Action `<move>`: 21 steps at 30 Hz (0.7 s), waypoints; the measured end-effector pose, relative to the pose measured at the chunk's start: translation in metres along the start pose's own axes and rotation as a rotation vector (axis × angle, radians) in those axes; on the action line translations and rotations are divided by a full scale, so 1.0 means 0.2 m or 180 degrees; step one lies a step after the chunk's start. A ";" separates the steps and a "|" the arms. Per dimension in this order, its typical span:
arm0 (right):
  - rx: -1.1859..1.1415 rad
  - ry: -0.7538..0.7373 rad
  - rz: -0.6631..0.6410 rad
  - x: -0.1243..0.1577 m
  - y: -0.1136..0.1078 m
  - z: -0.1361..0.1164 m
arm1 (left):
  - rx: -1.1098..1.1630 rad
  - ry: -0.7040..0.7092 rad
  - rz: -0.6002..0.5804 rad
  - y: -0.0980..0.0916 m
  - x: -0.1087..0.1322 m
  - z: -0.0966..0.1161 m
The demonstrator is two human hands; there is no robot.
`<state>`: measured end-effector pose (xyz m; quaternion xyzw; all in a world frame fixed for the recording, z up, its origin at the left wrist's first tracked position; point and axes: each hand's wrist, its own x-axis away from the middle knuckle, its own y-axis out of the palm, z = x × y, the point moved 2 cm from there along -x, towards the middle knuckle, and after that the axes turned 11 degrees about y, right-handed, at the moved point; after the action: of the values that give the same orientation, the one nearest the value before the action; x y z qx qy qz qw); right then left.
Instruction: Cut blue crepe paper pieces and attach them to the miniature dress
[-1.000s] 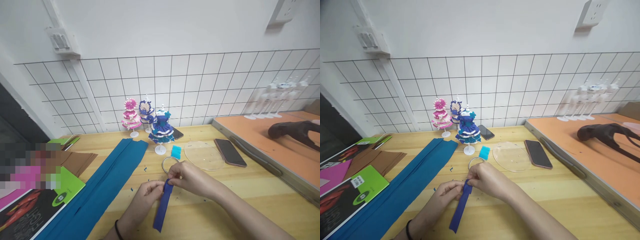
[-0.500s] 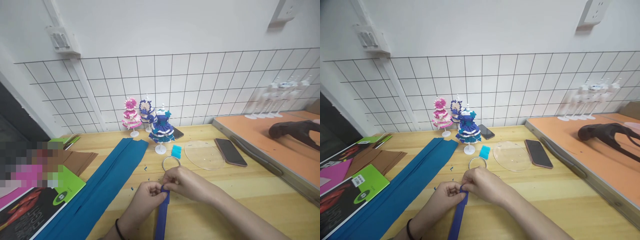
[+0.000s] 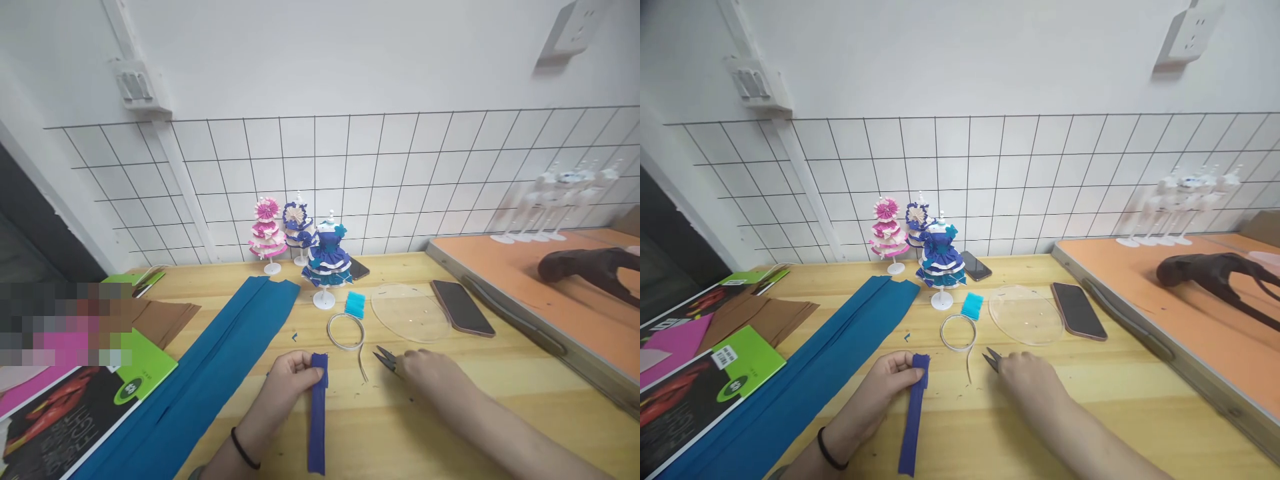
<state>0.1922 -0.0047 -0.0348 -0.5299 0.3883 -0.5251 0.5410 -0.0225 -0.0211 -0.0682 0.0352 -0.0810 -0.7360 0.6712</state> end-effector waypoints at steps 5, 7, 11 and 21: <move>0.0131 0.0146 0.0244 0.07 0.13 0.04 | 0.0195 -0.0008 -0.0020 -0.01 0.00 -0.01; -0.0327 0.0201 0.0238 0.10 0.13 0.08 | 0.0241 -0.0024 -0.0064 -0.01 0.00 -0.01; -0.1833 -0.0043 0.0080 0.16 0.05 0.07 | 0.0289 -0.0017 -0.0080 0.00 0.01 -0.01; -0.3196 -0.0581 -0.1590 0.15 0.06 -0.15 | 0.0091 0.0040 -0.0192 0.03 0.03 0.02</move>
<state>0.1691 -0.0406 -0.0471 -0.8411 0.4048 -0.3402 0.1135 -0.0185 -0.0268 -0.0630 0.0518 -0.0862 -0.7544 0.6486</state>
